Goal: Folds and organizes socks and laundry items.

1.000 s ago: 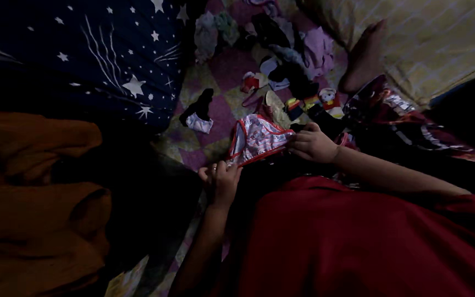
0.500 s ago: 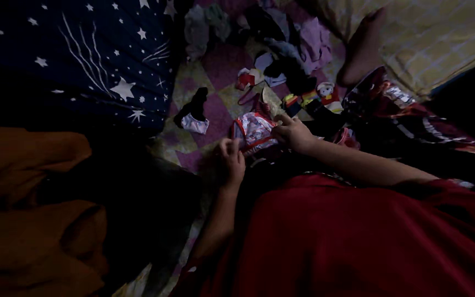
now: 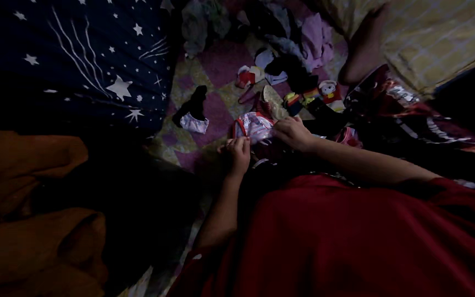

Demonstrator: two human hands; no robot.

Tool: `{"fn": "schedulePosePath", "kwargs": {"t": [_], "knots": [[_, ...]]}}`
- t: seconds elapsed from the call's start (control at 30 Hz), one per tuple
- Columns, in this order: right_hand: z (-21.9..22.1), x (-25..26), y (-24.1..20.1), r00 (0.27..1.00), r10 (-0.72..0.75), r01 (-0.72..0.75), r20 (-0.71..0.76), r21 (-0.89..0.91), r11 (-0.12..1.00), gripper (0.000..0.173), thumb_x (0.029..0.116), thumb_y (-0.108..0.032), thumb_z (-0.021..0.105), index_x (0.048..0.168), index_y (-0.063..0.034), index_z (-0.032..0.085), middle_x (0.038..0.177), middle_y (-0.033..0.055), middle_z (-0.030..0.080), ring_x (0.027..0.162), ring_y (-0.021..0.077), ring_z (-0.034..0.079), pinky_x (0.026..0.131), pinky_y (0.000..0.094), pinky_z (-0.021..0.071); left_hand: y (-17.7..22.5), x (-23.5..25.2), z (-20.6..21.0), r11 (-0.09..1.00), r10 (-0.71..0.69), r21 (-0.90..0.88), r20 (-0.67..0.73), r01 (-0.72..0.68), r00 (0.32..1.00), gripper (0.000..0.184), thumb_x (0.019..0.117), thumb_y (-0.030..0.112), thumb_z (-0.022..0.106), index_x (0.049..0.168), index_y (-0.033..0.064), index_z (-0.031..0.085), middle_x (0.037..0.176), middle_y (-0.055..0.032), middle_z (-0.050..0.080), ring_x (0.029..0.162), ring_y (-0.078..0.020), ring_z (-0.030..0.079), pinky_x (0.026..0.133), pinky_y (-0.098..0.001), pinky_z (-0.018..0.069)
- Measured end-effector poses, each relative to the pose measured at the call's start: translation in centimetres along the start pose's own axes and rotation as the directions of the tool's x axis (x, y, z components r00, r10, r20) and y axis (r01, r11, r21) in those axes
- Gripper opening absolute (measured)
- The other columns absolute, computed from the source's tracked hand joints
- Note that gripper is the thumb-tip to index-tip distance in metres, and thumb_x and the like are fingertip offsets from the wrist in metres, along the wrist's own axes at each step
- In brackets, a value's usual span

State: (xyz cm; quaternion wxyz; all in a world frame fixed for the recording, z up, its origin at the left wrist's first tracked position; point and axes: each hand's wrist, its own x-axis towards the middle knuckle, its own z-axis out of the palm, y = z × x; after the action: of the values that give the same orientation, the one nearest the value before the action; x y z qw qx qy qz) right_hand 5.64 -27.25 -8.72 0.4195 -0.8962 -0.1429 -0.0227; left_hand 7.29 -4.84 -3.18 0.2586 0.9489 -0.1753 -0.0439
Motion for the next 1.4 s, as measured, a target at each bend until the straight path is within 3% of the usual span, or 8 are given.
{"fn": "schedulePosePath", "kwargs": {"t": [0.1, 0.2, 0.3, 0.47, 0.67, 1.0, 1.23, 1.4], "knots": [[-0.5, 1.5, -0.7, 0.981, 0.177, -0.183, 0.083, 0.079, 0.98, 0.032, 0.1048, -0.023, 0.053, 0.116, 0.0, 0.071, 0.111, 0.0195, 0.072, 0.111, 0.0372, 0.067, 0.103, 0.0695, 0.0356, 0.9, 1.7, -0.9, 0.984, -0.165, 0.092, 0.118, 0.155, 0.979, 0.033, 0.1066, 0.021, 0.048, 0.115, -0.003, 0.069, 0.11, -0.0241, 0.071, 0.114, -0.0441, 0.062, 0.102, -0.0683, 0.0326], [-1.1, 2.4, -1.4, 0.943, 0.315, -0.328, 0.111, 0.138, 0.934, 0.036, 0.1016, -0.022, 0.063, 0.128, 0.0013, 0.062, 0.129, 0.0277, 0.059, 0.112, 0.0417, 0.063, 0.097, 0.0623, 0.0477, 2.0, 2.1, -0.8, 0.976, -0.095, 0.199, 0.038, 0.086, 0.995, 0.027, 0.1021, 0.014, 0.056, 0.124, 0.0033, 0.068, 0.121, -0.0239, 0.066, 0.122, -0.0466, 0.056, 0.1, -0.073, 0.0316], [-0.9, 2.2, -1.8, 0.95, 0.313, -0.307, -0.01, 0.159, 0.938, 0.026, 0.0958, -0.015, 0.069, 0.114, 0.0029, 0.068, 0.135, 0.0307, 0.051, 0.111, 0.042, 0.061, 0.092, 0.0526, 0.0539, 1.8, 1.4, 0.5, 0.959, 0.15, 0.256, -0.107, -0.118, 0.983, 0.023, 0.0943, -0.002, 0.06, 0.107, 0.0061, 0.077, 0.11, -0.0176, 0.073, 0.114, -0.0423, 0.064, 0.1, -0.0716, 0.0339], [-0.9, 1.1, -2.7, 0.992, 0.068, -0.081, -0.105, -0.128, 0.988, 0.021, 0.0988, -0.019, 0.064, 0.107, -0.0036, 0.076, 0.13, 0.029, 0.061, 0.124, 0.0517, 0.054, 0.101, 0.0664, 0.0416, 0.7, 0.1, 1.5, 0.945, 0.255, 0.252, -0.172, -0.208, 0.951, 0.025, 0.0915, 0.011, 0.059, 0.109, 0.0041, 0.076, 0.106, -0.0151, 0.074, 0.105, -0.0381, 0.067, 0.099, -0.0683, 0.0343], [-0.3, 0.5, -1.4, 0.995, -0.092, 0.096, 0.028, -0.245, 0.965, 0.041, 0.0995, -0.036, 0.062, 0.122, -0.0031, 0.07, 0.127, 0.0203, 0.066, 0.122, 0.0453, 0.059, 0.101, 0.0719, 0.0366, 0.0, 0.6, 1.2, 0.954, 0.217, 0.241, -0.136, -0.18, 0.967, 0.021, 0.0989, 0.015, 0.061, 0.109, 0.0049, 0.076, 0.107, -0.0159, 0.074, 0.109, -0.0405, 0.066, 0.099, -0.0696, 0.0359], [-1.4, 4.6, -1.5, 0.945, 0.278, -0.269, 0.175, -0.074, 0.96, 0.039, 0.1087, -0.028, 0.047, 0.134, -0.0013, 0.061, 0.12, 0.0233, 0.069, 0.12, 0.0443, 0.061, 0.109, 0.073, 0.0267, 0.5, 5.3, -0.7, 0.988, -0.145, 0.065, 0.067, 0.14, 0.987, 0.027, 0.1052, 0.017, 0.051, 0.122, 0.0017, 0.067, 0.116, -0.0206, 0.07, 0.118, -0.0438, 0.06, 0.102, -0.0735, 0.0297], [-2.5, 4.7, -2.3, 0.97, 0.021, 0.054, 0.241, -0.3, 0.952, 0.035, 0.1035, -0.032, 0.056, 0.115, -0.0037, 0.074, 0.133, 0.0251, 0.061, 0.127, 0.0496, 0.052, 0.102, 0.0712, 0.0355, 1.1, 3.2, -0.2, 0.972, -0.016, 0.236, -0.016, 0.019, 1.0, 0.037, 0.1015, 0.034, 0.061, 0.116, 0.0032, 0.075, 0.119, -0.0199, 0.07, 0.12, -0.044, 0.06, 0.103, -0.0742, 0.0296], [-2.5, 6.9, -5.4, 0.789, 0.407, -0.218, 0.461, -0.409, 0.886, 0.037, 0.108, -0.014, 0.047, 0.14, 0.0031, 0.052, 0.147, 0.0291, 0.046, 0.116, 0.0489, 0.061, 0.09, 0.0631, 0.0519, 2.2, 2.8, 0.8, 0.98, -0.192, 0.073, 0.076, 0.187, 0.978, 0.041, 0.1059, 0.019, 0.053, 0.138, -0.0067, 0.056, 0.143, -0.0298, 0.052, 0.131, -0.0445, 0.053, 0.109, -0.0588, 0.0387]]}}
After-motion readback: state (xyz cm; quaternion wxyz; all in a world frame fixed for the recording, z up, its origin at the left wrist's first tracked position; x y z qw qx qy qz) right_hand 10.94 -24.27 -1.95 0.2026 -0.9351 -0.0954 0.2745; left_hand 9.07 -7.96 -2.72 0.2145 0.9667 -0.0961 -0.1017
